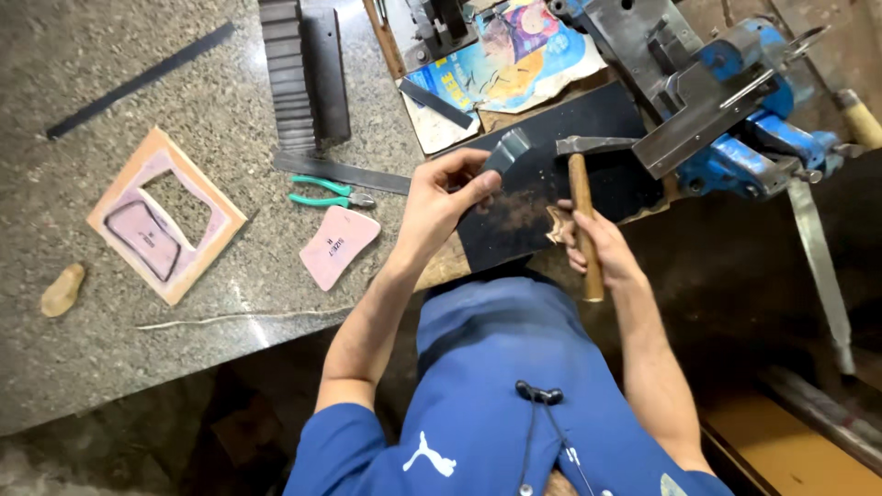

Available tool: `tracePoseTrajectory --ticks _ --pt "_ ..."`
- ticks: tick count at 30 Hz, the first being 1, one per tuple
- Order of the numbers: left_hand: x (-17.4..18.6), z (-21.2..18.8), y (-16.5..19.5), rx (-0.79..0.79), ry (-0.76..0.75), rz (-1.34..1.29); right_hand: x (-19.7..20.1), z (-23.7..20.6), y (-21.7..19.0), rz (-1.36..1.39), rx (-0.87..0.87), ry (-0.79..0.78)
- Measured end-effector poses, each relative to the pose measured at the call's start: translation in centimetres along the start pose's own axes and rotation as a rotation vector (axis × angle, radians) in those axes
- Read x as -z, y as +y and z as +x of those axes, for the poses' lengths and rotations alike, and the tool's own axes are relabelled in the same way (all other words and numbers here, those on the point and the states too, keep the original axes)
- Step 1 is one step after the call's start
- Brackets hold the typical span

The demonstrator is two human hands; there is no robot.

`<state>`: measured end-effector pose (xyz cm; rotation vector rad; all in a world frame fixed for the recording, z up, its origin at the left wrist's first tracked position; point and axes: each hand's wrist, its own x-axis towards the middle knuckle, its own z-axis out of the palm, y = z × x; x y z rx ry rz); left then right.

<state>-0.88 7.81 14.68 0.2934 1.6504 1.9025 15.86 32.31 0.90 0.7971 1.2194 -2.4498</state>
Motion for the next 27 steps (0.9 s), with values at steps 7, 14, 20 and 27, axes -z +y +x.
tracePoseTrajectory --ticks 7,14,20,27 --pt "0.7 1.3 -0.8 0.084 0.035 -0.105 -4.9 -5.8 -0.8 -0.238 -0.14 0.161" --pt "-5.4 1.4 -2.6 0.051 -0.007 -0.061 -2.9 -15.5 -0.6 -0.474 0.217 0.416" --pt "-18.5 1.0 -5.6 -0.018 -0.222 0.172 9.3 -21.4 -2.9 -0.476 0.399 0.667" --pt "-37.9 5.7 -15.3 -0.22 -0.219 0.38 23.4 -26.6 -5.9 -0.318 0.429 0.649"
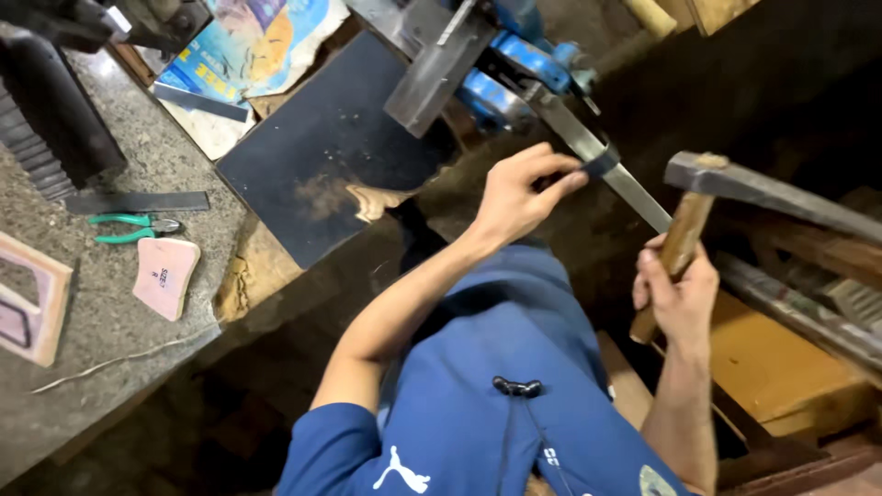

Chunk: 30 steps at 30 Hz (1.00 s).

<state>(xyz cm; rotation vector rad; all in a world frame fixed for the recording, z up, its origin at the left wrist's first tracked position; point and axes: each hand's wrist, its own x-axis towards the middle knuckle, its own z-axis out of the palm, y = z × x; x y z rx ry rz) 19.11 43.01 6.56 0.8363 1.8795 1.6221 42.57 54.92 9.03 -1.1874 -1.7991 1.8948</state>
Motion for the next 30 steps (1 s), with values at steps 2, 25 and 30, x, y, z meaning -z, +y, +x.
tracePoseTrajectory --ticks 2,25,30 --pt "-2.8 1.3 -1.7 0.017 0.058 0.106 3.0 1.0 0.4 -0.006 -0.024 0.018" --pt "-4.9 0.8 -4.4 0.357 0.131 0.252 4.3 5.2 3.5 -0.681 0.738 -0.093" --pt "-5.0 0.6 -4.9 0.291 0.151 0.303 3.5 5.6 3.1 -0.772 0.605 -0.142"
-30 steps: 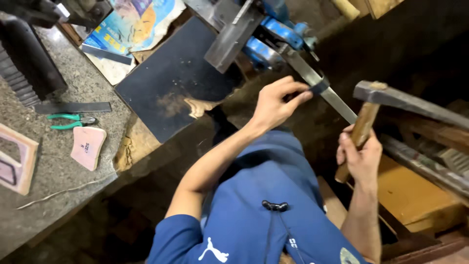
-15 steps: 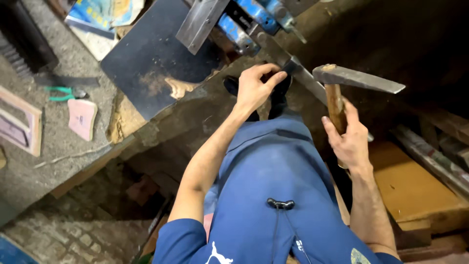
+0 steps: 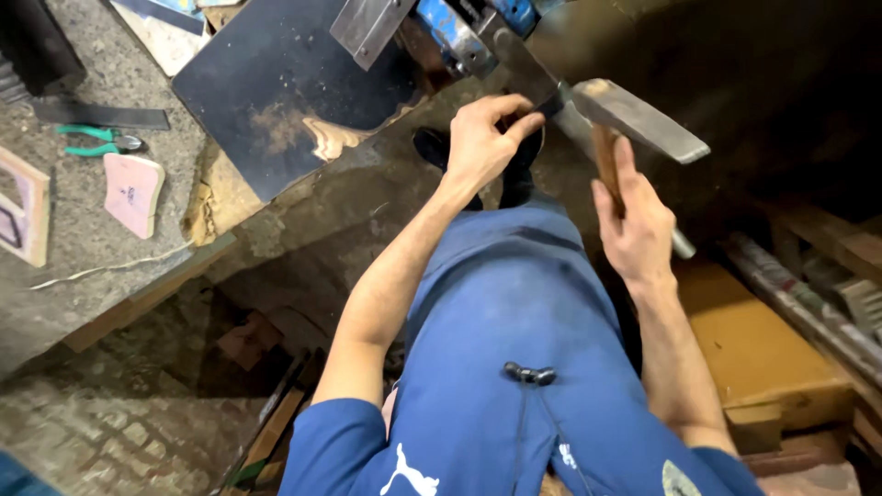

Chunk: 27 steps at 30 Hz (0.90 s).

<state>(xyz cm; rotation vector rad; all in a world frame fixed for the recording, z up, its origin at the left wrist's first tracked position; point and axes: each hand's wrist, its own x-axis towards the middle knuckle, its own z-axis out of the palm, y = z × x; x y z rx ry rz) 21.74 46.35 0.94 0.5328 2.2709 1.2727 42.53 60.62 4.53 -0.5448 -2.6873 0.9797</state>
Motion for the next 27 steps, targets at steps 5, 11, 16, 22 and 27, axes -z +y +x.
tracePoseTrajectory --ticks 5,11,16,22,27 --pt "-0.1 -0.1 -0.3 0.024 -0.006 -0.045 1.5 0.0 -1.4 0.277 -0.019 0.198" --pt "-0.2 -0.2 -0.1 -0.005 0.002 0.012 -0.2 0.7 -1.6 0.027 0.021 -0.022" --pt "0.2 -0.2 0.3 0.068 -0.024 0.034 -0.8 -0.9 -0.2 0.192 0.079 0.162" --pt "-0.1 -0.3 1.2 0.004 0.028 0.051 -1.3 -1.5 -0.1 -0.023 0.028 0.035" --pt "0.2 -0.6 1.3 0.053 0.016 0.053 -1.2 -2.4 -0.1 0.108 0.003 0.152"
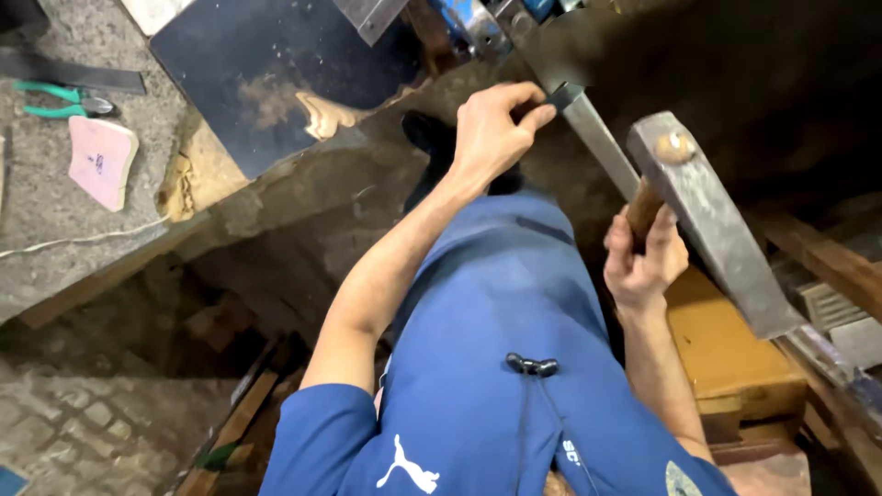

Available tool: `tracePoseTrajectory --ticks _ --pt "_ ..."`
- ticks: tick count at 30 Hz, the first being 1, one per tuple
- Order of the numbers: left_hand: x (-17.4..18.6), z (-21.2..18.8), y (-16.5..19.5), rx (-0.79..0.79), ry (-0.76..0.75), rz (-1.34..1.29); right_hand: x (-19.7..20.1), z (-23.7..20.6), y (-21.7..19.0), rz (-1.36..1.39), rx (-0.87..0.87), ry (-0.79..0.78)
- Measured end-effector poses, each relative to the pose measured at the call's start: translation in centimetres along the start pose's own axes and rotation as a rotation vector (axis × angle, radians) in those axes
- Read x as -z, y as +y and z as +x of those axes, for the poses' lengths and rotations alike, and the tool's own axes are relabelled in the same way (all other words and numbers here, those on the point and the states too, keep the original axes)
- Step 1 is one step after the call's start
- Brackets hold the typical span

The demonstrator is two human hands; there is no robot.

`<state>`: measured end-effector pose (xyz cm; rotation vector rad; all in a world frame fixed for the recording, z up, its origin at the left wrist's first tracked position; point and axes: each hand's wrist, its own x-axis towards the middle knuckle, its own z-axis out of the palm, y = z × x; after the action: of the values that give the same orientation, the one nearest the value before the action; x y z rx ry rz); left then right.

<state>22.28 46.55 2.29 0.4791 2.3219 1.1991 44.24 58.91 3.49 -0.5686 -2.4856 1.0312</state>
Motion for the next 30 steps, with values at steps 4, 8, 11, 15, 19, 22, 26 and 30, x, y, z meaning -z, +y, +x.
tracePoseTrajectory --ticks 4,8,11,15,19,22,26,30 --pt "0.1 0.1 0.0 -0.05 0.017 0.027 -0.5 -0.2 1.0 -0.226 0.0 -0.107" --pt "0.0 0.1 0.1 -0.038 0.055 0.059 -0.5 0.3 1.5 -0.101 -0.04 -0.07" --pt "-0.2 0.0 0.2 0.019 0.045 0.035 -0.6 0.5 0.9 -0.177 0.088 0.053" --pt "-0.5 0.1 0.2 -0.007 0.042 0.034 -1.1 1.0 0.3 -0.16 0.063 -0.14" --pt "-0.5 0.1 0.3 0.043 0.028 0.023 -1.4 1.6 0.4 -0.017 0.135 -0.03" --pt "-0.4 0.0 0.4 0.044 0.016 0.014 -1.6 2.1 0.6 -0.134 -0.027 -0.201" --pt "-0.3 0.2 0.5 -0.012 0.065 0.001 -1.8 2.1 0.9 -0.18 -0.126 -0.238" --pt "-0.3 0.3 0.5 0.11 -0.022 0.024 -2.0 1.4 1.6 -0.099 0.18 -0.052"
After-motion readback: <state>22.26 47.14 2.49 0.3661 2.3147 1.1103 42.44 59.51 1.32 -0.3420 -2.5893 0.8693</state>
